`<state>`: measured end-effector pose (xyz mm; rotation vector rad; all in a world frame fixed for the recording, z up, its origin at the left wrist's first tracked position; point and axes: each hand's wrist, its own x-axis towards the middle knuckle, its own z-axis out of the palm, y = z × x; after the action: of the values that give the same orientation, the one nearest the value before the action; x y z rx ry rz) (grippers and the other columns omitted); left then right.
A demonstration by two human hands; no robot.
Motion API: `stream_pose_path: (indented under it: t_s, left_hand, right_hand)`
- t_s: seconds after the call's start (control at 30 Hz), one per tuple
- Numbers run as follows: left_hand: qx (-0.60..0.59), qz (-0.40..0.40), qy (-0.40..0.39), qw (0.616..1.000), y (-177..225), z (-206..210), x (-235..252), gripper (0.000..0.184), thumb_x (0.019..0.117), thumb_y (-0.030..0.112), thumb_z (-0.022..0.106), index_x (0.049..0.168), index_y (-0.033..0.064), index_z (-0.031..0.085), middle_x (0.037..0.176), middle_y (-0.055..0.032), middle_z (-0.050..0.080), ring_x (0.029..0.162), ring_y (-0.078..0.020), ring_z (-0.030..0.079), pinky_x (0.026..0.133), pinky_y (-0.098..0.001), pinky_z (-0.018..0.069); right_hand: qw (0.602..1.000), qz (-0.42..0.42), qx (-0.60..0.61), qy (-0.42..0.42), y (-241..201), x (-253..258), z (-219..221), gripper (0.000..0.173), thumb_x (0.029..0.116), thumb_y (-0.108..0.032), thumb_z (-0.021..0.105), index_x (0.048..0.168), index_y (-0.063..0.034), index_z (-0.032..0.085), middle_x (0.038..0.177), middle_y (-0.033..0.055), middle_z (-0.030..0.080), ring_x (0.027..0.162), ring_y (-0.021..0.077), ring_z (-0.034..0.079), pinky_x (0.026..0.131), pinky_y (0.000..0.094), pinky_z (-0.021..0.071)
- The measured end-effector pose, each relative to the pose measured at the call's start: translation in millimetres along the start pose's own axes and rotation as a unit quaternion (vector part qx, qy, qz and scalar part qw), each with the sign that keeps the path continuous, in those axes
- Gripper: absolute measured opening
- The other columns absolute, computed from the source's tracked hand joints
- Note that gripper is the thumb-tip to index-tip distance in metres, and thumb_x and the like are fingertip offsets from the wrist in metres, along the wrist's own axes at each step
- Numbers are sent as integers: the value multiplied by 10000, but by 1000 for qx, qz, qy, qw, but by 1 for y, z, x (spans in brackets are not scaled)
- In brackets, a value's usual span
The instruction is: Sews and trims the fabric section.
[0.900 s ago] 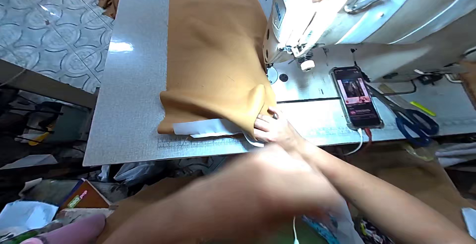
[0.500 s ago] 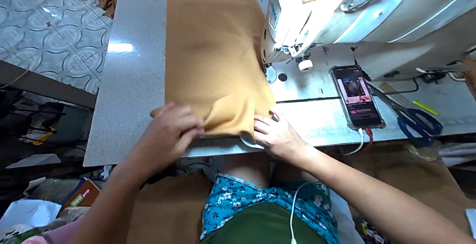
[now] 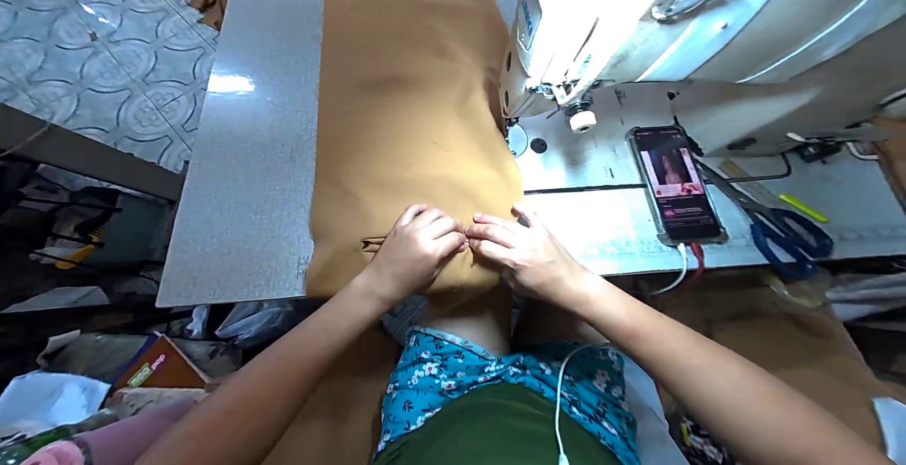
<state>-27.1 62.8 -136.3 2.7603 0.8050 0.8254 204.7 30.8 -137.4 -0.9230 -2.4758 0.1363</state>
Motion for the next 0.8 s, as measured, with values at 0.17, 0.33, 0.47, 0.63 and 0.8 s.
stream_pose_path:
  t_s: [0.17,0.33,0.47,0.63,0.8]
  left_hand:
    - [24,22,8,999,1,-1,-7,202,971,168,599,901,97,774,999,-53,752,1006,-250,707,995,-577,475]
    - [20,9,12,1000,0,2,-6,189,970,135,593,910,93,768,986,-58,748,973,-255,708,1004,-604,460]
    - [8,10,-3,1000,-2,1,-5,184,956,135,591,910,96,764,980,-61,736,970,-269,701,1007,-649,442]
    - [-6,41,4,999,-6,-1,-5,198,984,174,588,914,120,765,968,-36,731,975,-233,689,1048,-622,411]
    - [-8,35,-1,999,-5,0,-5,191,974,164,599,909,118,772,946,-30,736,970,-237,696,1049,-646,406]
  right_hand:
    - [1000,8,17,11,0,0,1,237,770,-30,663,974,-95,765,1188,52,751,1232,270,667,977,666,471]
    - [1000,-5,1,13,-2,1,-1,280,852,-38,610,1051,-157,768,1160,41,755,1217,275,673,993,665,461]
    - [999,-41,-14,33,3,6,1,205,919,-49,619,975,-159,782,1067,35,773,1151,275,704,977,633,500]
    - [998,-56,1,17,7,12,-3,197,916,-36,622,960,-142,782,1049,37,770,1147,285,703,959,607,530]
    - [998,-47,20,22,8,10,0,184,891,-33,628,943,-128,777,1047,49,766,1148,289,700,968,589,531]
